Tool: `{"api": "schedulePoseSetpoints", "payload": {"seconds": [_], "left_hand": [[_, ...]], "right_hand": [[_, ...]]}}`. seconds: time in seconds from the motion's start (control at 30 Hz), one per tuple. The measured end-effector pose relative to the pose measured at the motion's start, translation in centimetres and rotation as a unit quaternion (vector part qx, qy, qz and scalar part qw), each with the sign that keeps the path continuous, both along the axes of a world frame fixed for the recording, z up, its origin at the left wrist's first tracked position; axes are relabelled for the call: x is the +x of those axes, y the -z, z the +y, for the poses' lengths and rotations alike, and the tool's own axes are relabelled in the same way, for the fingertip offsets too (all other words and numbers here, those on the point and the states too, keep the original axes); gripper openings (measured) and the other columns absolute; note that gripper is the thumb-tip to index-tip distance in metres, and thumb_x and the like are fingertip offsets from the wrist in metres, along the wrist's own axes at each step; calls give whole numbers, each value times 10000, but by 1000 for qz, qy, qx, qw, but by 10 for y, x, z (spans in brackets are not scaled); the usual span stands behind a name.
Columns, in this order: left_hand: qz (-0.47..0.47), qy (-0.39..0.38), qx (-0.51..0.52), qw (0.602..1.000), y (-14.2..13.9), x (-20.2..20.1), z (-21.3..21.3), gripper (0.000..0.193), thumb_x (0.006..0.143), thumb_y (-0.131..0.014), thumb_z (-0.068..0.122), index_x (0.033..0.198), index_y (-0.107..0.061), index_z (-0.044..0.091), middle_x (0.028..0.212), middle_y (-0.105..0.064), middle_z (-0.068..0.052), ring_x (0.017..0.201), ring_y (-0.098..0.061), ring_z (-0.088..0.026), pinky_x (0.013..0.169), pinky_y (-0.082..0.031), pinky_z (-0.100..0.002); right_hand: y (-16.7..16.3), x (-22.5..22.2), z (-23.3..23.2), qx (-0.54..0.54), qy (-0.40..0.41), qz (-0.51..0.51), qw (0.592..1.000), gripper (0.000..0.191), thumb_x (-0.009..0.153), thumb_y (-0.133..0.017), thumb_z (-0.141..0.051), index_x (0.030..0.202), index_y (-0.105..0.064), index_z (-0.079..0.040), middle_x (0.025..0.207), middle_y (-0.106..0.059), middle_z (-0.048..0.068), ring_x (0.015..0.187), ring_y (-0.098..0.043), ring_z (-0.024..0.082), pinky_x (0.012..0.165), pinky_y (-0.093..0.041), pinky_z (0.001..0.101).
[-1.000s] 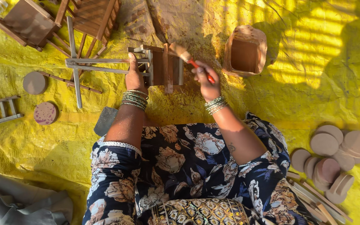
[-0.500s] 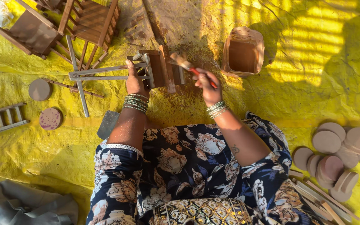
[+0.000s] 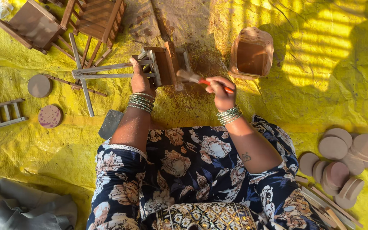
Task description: The person sits on a yellow tarp and uses a brush to apply a brown paste from a container onto small wooden toy furniture pieces, including a chair and a ladder-like frame, rotating each piece to coat its surfaces. Finished pieces are set aside among other wooden toy parts on the tarp.
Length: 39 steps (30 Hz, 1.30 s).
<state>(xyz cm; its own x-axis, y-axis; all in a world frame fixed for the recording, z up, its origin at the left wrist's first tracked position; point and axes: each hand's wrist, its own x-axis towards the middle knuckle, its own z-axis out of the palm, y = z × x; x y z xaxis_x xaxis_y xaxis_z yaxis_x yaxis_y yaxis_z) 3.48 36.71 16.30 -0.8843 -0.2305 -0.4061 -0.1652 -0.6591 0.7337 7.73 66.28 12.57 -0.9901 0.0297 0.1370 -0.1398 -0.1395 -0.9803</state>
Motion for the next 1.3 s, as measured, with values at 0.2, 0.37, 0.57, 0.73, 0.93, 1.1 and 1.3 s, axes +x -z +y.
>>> {"api": "schedulePoseSetpoints", "payload": {"seconds": [0.2,0.37,0.57,0.73,0.93,1.1,1.3], "left_hand": [[17,-11,22,1000,4,2,-1,853,846,-525,776,1356,-607,98,1297,-630,-179,1125,-643,-317,952,-583,-515],[-16,-17,4,1000,5,-3,-3,856,812,-510,779,1361,-584,127,1314,-620,-169,1133,-649,-317,929,-588,-534],[-15,-25,5,1000,4,-4,-4,878,841,-501,775,1378,-593,87,1333,-611,-197,1137,-651,-345,946,-597,-549],[-25,-31,3,999,3,-3,-4,875,835,-489,779,1394,-565,111,1353,-591,-192,1160,-624,-341,938,-579,-567],[-28,-36,2,999,4,-4,-4,885,842,-488,787,1418,-527,116,1390,-591,-198,1193,-627,-350,960,-582,-578],[-11,-36,10,999,10,-5,-6,922,822,-492,795,1427,-537,100,1372,-599,-200,1169,-622,-338,940,-576,-567],[-60,-50,19,997,10,-7,-7,889,848,-494,791,1363,-561,69,1338,-616,-170,1123,-632,-319,900,-583,-556]], "right_hand": [[-18,4,-2,36,-101,-27,994,164,1007,-606,-75,1013,-746,10,769,-704,69,667,-653,107,637,-550,242],[-29,4,13,58,-50,-47,996,193,969,-577,-59,954,-749,26,813,-739,73,650,-652,109,611,-554,251],[-37,11,2,87,-57,18,994,166,970,-584,-34,992,-740,17,826,-736,72,699,-687,105,667,-574,243],[-44,8,10,68,-85,15,994,166,935,-589,-14,959,-748,29,856,-741,98,710,-680,121,673,-576,257],[-38,10,9,58,-65,80,993,157,964,-576,-22,1001,-724,11,919,-747,85,740,-705,109,698,-605,260],[-32,8,13,121,-133,32,983,170,974,-596,-25,984,-759,22,826,-732,98,696,-670,119,650,-546,263],[-49,7,19,39,-60,78,994,139,972,-612,-41,1010,-740,0,928,-743,74,753,-691,118,717,-582,268]]}}
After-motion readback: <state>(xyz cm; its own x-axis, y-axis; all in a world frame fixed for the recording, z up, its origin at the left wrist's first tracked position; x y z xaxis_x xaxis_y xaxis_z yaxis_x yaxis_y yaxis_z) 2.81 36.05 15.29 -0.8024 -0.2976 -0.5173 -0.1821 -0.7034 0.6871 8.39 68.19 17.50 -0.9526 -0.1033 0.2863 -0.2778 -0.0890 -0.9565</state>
